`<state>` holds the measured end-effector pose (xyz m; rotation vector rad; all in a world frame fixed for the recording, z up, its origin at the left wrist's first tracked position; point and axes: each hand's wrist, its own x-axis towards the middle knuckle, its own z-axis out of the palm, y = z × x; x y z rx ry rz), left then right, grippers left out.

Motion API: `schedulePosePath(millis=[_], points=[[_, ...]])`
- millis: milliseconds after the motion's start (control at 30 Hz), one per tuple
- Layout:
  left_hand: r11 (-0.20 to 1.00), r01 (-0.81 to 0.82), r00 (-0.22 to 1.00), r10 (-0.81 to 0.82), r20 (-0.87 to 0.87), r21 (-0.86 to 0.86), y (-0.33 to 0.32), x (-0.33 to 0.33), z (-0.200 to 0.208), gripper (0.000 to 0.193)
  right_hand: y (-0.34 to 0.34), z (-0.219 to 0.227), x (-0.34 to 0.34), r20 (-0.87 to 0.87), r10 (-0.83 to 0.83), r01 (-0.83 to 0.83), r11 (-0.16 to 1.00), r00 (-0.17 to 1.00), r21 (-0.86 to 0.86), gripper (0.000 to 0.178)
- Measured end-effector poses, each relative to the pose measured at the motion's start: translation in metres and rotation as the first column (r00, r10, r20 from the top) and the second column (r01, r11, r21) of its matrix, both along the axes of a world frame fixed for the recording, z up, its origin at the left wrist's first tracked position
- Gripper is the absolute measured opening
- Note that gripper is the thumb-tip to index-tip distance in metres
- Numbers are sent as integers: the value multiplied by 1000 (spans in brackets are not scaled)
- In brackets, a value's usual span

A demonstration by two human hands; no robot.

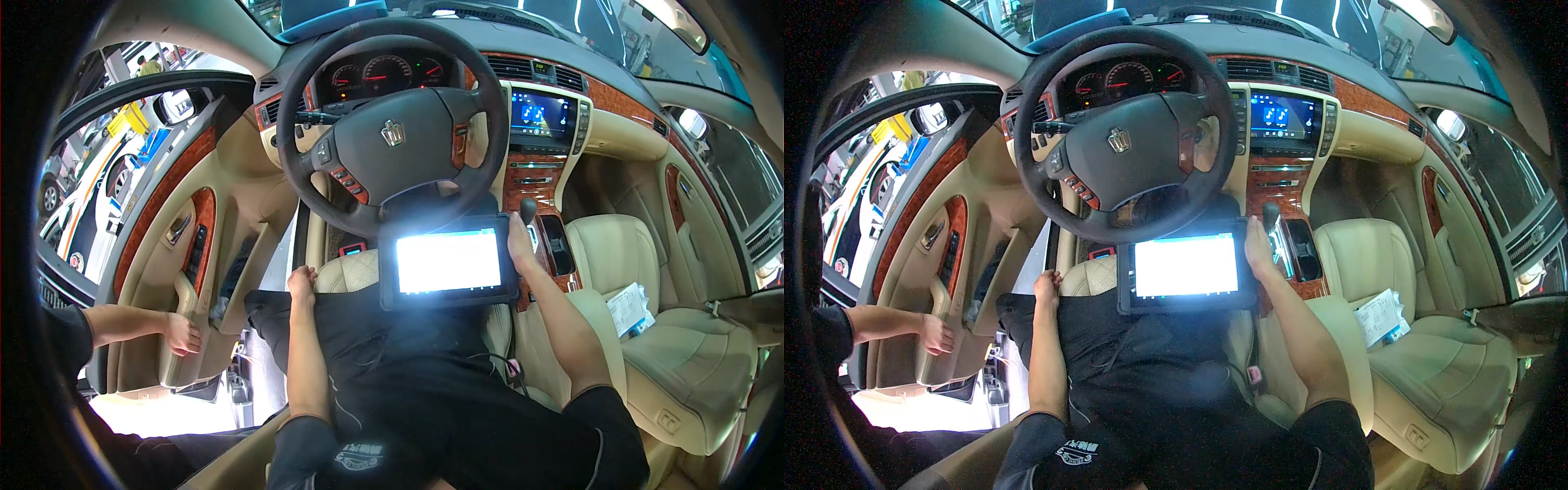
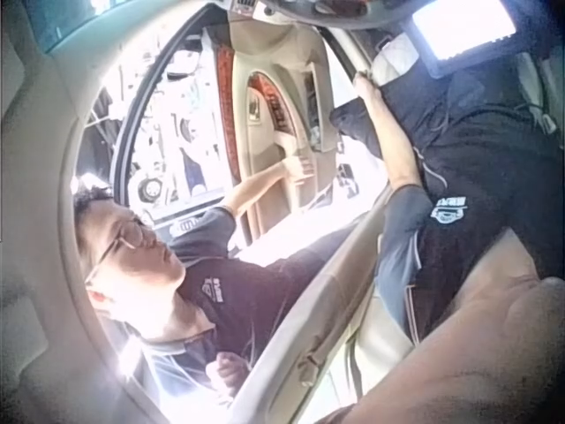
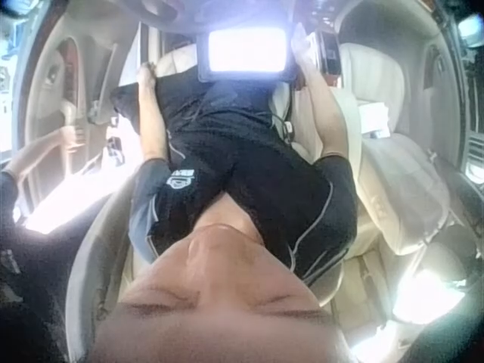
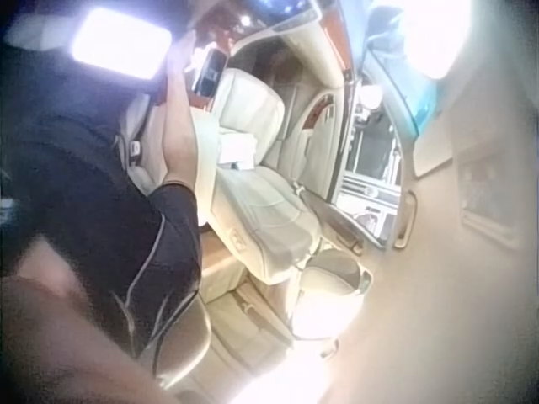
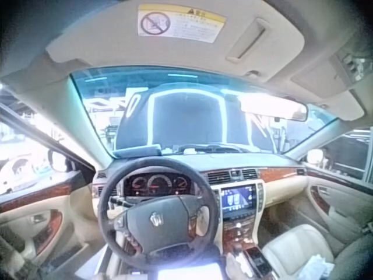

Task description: Using a diagnostic tablet to check vehicle systems while sitting in the driver's seat.

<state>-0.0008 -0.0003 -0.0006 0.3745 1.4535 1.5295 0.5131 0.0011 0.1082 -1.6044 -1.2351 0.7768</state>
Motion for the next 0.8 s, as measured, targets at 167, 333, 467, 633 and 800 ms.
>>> schedulePosePath(millis=[167, 333, 467, 633, 800], points=[[1000, -15, 1000, 15, 12, -4, 0, 0, 0, 19, -1, 0, -2, 18, -22, 22, 1000, 1000, -6, 59], [1000, 2, 1000, -2, 8, 14, 0, 2, 2, 19, 2, -6, 2, 38, -19, 19, 1000, 999, 0, 58], [1000, -3, 1000, 3, -9, -3, -2, 2, 4, 21, -3, 7, -4, 17, 4, -3, 1000, 1000, -28, 58], [1000, 10, 1000, -9, -28, 8, 0, 3, 4, 21, 0, 2, -1, 10, -9, 9, 1000, 1000, 13, 58], [1000, -16, 999, 16, -44, 11, -1, 2, 1, 19, -3, 7, -6, 20, -19, 19, 1000, 1000, 2, 58]])
